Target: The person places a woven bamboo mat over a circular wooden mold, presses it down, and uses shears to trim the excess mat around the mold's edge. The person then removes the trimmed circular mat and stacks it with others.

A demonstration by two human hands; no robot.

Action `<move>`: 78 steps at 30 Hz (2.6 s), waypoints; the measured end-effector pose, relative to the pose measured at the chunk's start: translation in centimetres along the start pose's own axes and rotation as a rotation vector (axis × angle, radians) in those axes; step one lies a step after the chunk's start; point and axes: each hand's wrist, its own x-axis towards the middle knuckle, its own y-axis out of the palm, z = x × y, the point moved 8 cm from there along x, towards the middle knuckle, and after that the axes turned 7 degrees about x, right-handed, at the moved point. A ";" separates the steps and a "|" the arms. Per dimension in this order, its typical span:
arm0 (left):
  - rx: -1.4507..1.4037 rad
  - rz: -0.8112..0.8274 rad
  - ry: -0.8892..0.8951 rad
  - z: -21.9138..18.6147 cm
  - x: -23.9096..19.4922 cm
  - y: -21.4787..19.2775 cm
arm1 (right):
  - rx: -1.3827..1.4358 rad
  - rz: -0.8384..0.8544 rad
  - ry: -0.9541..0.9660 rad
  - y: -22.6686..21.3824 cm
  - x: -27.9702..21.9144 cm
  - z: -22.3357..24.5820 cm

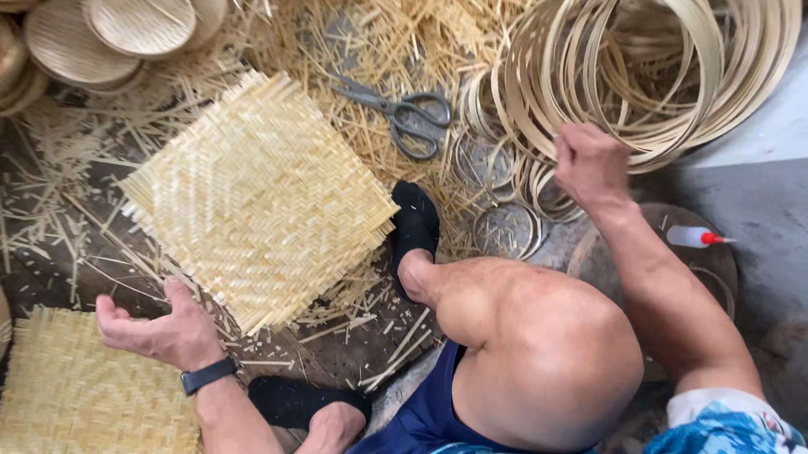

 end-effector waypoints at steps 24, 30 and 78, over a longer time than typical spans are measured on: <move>-1.497 0.662 -0.606 -13.2 1.7 -4.1 | 1.391 0.835 0.093 -2.4 12.9 30.4; -1.692 0.672 -0.669 -8.7 2.8 -1.8 | 1.401 0.966 0.148 4.5 11.6 31.2; -0.177 0.360 -0.350 9.4 1.4 9.9 | 0.467 0.396 0.184 26.5 8.2 19.6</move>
